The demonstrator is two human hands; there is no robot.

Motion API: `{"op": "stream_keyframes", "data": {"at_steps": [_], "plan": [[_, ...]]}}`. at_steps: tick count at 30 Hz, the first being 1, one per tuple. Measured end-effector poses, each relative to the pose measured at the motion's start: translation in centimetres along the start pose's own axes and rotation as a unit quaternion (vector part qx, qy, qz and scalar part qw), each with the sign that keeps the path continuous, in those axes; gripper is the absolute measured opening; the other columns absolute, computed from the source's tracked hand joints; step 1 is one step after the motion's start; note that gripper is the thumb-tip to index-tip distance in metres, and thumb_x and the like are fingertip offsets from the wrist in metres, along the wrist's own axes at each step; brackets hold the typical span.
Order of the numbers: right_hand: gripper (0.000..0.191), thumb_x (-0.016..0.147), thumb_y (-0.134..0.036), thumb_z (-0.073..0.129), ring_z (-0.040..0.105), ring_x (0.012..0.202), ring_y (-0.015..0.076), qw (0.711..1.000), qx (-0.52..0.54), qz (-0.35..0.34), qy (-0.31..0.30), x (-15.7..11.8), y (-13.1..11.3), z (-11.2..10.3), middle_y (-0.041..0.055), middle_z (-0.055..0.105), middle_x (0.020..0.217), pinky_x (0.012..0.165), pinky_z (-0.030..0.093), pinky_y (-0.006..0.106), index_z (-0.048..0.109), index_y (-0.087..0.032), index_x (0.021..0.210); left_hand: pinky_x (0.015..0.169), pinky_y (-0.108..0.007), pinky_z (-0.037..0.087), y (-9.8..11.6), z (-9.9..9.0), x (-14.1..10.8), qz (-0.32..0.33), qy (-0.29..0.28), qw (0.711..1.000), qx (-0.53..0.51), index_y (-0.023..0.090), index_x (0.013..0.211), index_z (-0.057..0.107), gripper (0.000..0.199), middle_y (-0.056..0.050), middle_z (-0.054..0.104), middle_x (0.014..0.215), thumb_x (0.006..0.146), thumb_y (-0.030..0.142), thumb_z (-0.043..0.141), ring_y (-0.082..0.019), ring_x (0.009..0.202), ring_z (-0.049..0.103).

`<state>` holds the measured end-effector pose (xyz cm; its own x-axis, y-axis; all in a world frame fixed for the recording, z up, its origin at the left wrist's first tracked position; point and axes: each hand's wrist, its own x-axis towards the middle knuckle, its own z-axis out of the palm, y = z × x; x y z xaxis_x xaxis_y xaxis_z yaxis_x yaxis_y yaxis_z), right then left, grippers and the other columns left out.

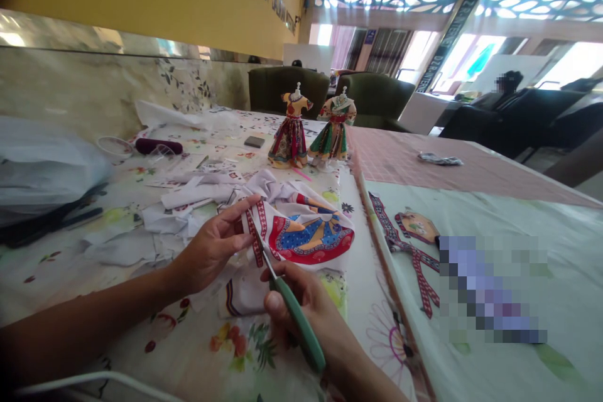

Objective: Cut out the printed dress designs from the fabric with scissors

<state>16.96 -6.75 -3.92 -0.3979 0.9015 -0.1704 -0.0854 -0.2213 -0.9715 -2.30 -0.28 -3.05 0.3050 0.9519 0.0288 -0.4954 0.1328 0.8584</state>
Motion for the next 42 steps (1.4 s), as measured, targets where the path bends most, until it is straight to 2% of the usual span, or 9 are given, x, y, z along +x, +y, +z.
{"op": "stream_keyframes", "data": {"at_steps": [17,24,31,42], "plan": [[0.058,0.077,-0.071,0.070,0.040,0.035,0.0065,1.000,-0.015,-0.001,-0.005,0.18,0.10,0.26,-0.0097,0.047,0.050,0.036,0.028,0.017,0.057,-0.018,0.098,0.092,-0.030,0.048,-0.06,0.01,-0.07,0.006,-0.004,1.000,0.012,0.025,0.143,0.057,0.075,-0.006,0.074,0.111,0.072,0.014,0.081,-0.019,0.103,0.065],[0.060,0.077,-0.072,0.069,0.044,0.037,0.0071,1.000,-0.028,-0.001,0.000,0.23,0.44,0.29,-0.0088,0.048,0.054,0.037,0.033,0.017,0.056,-0.018,0.099,0.091,-0.030,0.049,-0.22,-0.12,0.09,0.016,0.009,0.999,0.026,0.025,0.140,0.060,0.070,-0.006,0.073,0.112,0.073,0.017,0.082,-0.019,0.101,0.065],[0.066,0.072,-0.073,0.073,0.045,0.043,0.0075,1.000,-0.020,-0.008,0.000,0.04,0.02,0.28,-0.0072,0.047,0.059,0.042,0.039,0.020,0.055,-0.017,0.101,0.092,-0.029,0.050,-0.04,0.26,-0.26,0.011,-0.008,1.000,0.015,0.024,0.140,0.060,0.071,-0.007,0.074,0.112,0.073,0.014,0.082,-0.019,0.103,0.066],[0.063,0.073,-0.070,0.076,0.043,0.043,0.0060,1.000,-0.011,-0.007,0.005,-0.11,0.03,0.27,-0.0076,0.046,0.063,0.041,0.036,0.018,0.058,-0.017,0.103,0.095,-0.033,0.050,-0.09,0.69,-0.47,0.007,-0.002,1.000,0.008,0.024,0.140,0.060,0.072,-0.006,0.076,0.108,0.073,0.015,0.082,-0.020,0.101,0.068]]}}
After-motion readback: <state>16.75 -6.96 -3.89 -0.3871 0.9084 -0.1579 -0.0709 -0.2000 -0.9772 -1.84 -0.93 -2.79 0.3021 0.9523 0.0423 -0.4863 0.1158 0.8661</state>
